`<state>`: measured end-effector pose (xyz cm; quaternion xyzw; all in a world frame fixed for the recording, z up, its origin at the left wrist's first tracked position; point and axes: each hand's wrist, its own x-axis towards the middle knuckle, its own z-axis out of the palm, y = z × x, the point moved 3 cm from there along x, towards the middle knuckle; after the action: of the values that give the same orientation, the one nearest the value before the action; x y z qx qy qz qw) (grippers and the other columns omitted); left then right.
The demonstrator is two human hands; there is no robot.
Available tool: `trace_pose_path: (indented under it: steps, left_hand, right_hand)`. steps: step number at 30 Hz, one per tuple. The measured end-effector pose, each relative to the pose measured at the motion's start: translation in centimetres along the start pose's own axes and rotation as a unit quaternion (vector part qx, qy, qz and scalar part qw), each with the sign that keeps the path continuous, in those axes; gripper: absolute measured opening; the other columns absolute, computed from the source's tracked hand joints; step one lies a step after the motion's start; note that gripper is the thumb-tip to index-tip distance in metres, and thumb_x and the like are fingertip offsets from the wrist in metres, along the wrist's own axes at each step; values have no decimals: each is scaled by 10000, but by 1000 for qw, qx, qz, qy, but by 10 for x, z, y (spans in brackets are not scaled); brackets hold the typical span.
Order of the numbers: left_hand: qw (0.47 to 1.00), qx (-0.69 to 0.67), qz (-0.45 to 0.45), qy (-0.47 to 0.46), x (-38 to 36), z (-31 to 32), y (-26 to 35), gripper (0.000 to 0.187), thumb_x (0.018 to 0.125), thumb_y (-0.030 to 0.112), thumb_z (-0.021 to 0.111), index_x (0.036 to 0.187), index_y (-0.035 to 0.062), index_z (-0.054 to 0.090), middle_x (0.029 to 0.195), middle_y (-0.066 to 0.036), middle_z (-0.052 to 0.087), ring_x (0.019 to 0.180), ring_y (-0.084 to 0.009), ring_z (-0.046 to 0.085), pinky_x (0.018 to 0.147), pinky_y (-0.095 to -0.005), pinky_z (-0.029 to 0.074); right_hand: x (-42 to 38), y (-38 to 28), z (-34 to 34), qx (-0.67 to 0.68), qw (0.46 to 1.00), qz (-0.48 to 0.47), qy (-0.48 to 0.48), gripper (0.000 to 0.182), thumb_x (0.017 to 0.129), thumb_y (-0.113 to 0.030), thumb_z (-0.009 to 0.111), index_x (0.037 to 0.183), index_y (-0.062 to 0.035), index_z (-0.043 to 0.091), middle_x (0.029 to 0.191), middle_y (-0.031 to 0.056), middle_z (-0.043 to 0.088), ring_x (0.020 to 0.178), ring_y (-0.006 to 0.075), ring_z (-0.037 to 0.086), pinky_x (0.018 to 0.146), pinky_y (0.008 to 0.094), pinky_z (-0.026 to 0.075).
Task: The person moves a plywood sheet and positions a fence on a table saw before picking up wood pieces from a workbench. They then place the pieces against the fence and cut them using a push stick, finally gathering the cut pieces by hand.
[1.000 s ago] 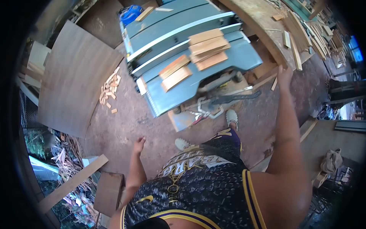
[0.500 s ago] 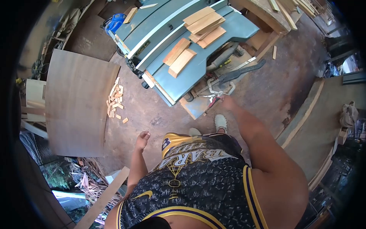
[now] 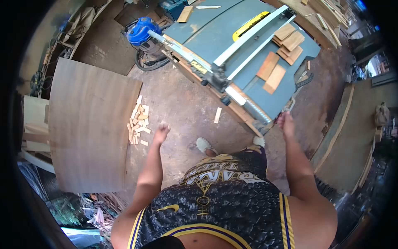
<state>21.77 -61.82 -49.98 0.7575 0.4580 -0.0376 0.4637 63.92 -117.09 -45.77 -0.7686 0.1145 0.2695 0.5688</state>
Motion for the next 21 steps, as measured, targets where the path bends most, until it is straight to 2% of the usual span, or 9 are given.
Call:
trace_pose_path:
  steps: [1, 4, 5, 7, 11, 14, 17, 19, 21]
  left_hand:
    - [999, 3, 26, 20, 16, -20, 40, 486, 866, 356, 670, 1156, -31, 619, 1127, -224, 657, 1069, -308, 634, 920, -379, 487]
    - [988, 74, 124, 56, 107, -57, 129, 485, 863, 353, 667, 1190, -1, 613, 1135, -238, 647, 1093, -326, 618, 944, -382, 472]
    - [985, 37, 151, 68, 137, -62, 159, 476, 860, 345, 666, 1188, 4, 614, 1139, -240, 642, 1094, -336, 615, 944, -385, 471]
    - [970, -3, 226, 90, 186, -70, 226, 452, 848, 316, 666, 1178, 12, 616, 1142, -238, 632, 1102, -356, 598, 950, -392, 461]
    - [908, 58, 379, 170, 230, -101, 338, 411, 810, 224, 671, 1158, 15, 605, 1158, -216, 594, 1133, -372, 536, 990, -413, 415]
    - [883, 91, 408, 214, 260, -125, 366, 423, 808, 222, 677, 1168, 15, 593, 1190, -212, 583, 1144, -374, 528, 1000, -419, 408]
    - [878, 150, 382, 245, 301, -147, 361, 485, 822, 274, 697, 1218, 23, 571, 1247, -207, 561, 1199, -369, 492, 1029, -428, 379]
    - [880, 180, 349, 267, 318, -155, 361, 470, 838, 301, 676, 1207, 23, 585, 1240, -196, 573, 1205, -372, 489, 1031, -428, 372]
    - [872, 197, 385, 231, 336, -159, 372, 431, 851, 312, 658, 1177, 34, 611, 1217, -183, 589, 1193, -363, 499, 1040, -432, 362]
  right_hand:
    - [-16, -12, 13, 67, 998, 12, 6, 467, 999, -466, 442, 1202, -67, 574, 1073, 102, 654, 865, 152, 619, 734, 303, 505]
    - [-72, -76, 68, 129, 989, -38, 60, 474, 996, -430, 473, 1227, -22, 540, 1077, 93, 607, 926, 157, 582, 803, 312, 466]
    - [-75, -79, 79, 135, 988, -40, 69, 474, 996, -430, 473, 1227, -22, 540, 1077, 93, 607, 926, 157, 582, 803, 312, 466]
    - [-71, -90, 92, 177, 978, -67, 88, 532, 992, -419, 492, 1282, 27, 502, 1178, 141, 589, 1066, 203, 560, 933, 354, 431]
    - [-63, -101, 100, 112, 979, -68, 155, 567, 983, -411, 521, 1280, 71, 484, 1223, 174, 579, 1109, 231, 555, 964, 357, 423]
    - [-65, -110, 104, 114, 973, -39, 195, 570, 976, -407, 537, 1272, 78, 489, 1195, 175, 594, 1080, 227, 571, 937, 351, 438]
    - [-62, -106, 98, 72, 971, -43, 225, 574, 969, -417, 548, 1260, 76, 505, 1151, 174, 617, 1042, 226, 590, 914, 345, 452]
    - [-59, -105, 95, -3, 971, -10, 238, 663, 953, -502, 530, 1260, 85, 514, 1167, 188, 614, 1052, 247, 593, 922, 355, 452]
    - [-56, -111, 92, -54, 953, -5, 298, 679, 947, -530, 515, 1230, 87, 538, 1136, 208, 627, 1040, 270, 603, 915, 364, 454]
